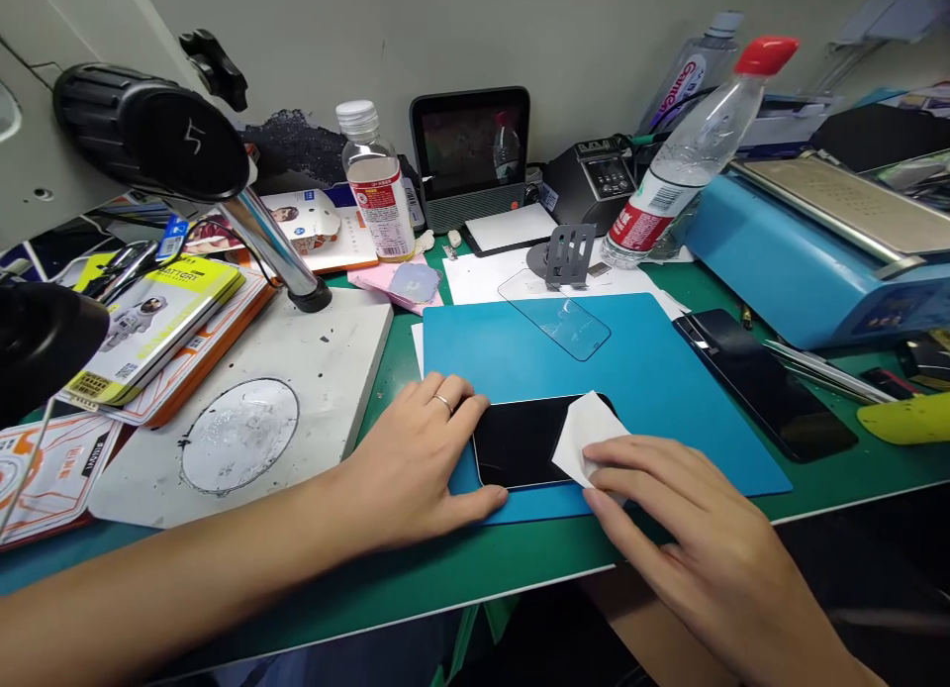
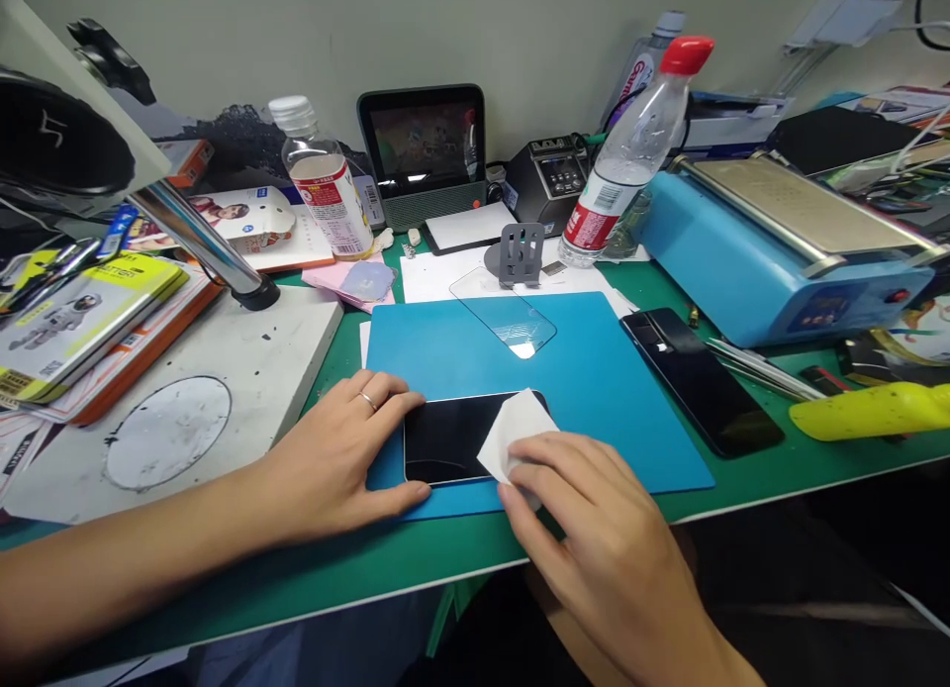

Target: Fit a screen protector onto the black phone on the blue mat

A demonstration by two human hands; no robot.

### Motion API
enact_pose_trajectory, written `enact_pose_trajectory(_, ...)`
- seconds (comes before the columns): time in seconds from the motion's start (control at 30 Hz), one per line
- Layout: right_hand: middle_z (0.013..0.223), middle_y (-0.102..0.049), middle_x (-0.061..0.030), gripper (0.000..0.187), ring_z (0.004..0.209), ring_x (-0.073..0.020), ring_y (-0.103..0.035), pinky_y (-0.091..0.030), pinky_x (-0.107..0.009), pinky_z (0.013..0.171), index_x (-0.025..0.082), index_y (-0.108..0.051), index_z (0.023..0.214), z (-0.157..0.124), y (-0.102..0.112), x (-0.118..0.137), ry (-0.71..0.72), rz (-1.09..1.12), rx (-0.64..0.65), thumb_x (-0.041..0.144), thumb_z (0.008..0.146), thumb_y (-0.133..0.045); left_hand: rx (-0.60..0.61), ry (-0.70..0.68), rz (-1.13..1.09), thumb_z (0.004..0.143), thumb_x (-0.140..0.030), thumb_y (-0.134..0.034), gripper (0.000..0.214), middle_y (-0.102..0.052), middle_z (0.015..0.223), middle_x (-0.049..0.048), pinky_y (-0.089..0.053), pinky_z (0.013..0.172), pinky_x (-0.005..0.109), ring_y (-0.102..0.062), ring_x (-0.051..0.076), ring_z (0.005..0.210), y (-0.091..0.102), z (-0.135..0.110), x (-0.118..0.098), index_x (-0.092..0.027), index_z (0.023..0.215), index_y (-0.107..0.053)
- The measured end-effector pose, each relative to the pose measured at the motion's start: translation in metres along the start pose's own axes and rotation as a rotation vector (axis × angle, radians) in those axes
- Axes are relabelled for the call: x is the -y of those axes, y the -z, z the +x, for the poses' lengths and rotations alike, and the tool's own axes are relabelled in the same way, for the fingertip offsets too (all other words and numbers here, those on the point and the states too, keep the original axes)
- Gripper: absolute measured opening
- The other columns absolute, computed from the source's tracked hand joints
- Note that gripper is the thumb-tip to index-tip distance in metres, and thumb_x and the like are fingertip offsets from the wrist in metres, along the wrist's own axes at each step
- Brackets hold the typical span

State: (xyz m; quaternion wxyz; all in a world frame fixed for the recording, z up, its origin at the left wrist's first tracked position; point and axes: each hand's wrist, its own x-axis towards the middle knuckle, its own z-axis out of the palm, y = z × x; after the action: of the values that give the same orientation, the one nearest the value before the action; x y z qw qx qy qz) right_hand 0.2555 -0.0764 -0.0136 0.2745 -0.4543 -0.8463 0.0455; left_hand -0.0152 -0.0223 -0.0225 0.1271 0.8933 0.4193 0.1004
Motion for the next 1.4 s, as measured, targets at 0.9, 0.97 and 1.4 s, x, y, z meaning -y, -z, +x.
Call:
enact_pose_trajectory(0.9,0.121,-0.074,-0.0146,0.026,0.111,-0.0275,-0.068,-0.044,-0.043,0.089,0.015,-0.069,0.122,0.017,-0.032,0.02,0.14,-0.152,0.063,0.024,0.101,-0.057,-0.007,-0.023,-0.03,0.089,-0.061,-0.063,0.052,-0.06,0.116,0.0133,-0.049,0.087,0.047,-0.054,0.03,0.102,0.002,0.001,0.003,-0.014,0.113,-0.062)
enact_pose_trajectory(0.97,0.12,-0.074,-0.0145,0.026,0.112,-0.0278,-0.067,-0.046,-0.043,0.09,0.015,-0.07,0.122,0.023,-0.037,0.025,0.105,-0.143,0.064,0.023,0.1,-0.057,-0.016,-0.028,-0.029,0.09,-0.061,-0.061,0.051,-0.06,0.115,0.0133,-0.049,0.087,0.047,-0.054,0.03,0.102,0.001,0.0,0.003,-0.015,0.114,-0.062)
enact_pose_trajectory(1.4,0.116,-0.071,-0.0165,0.028,0.109,-0.0279,-0.066,-0.05,-0.042,0.087,0.013,-0.069,0.124,0.024,-0.04,0.029,0.099,-0.179,0.058,0.016,0.099,-0.057,-0.009,-0.025,-0.03,0.09,-0.061,-0.062,0.053,-0.06,0.117,0.013,-0.049,0.086,0.048,-0.053,0.031,0.103,0.0,0.0,0.002,-0.014,0.116,-0.061)
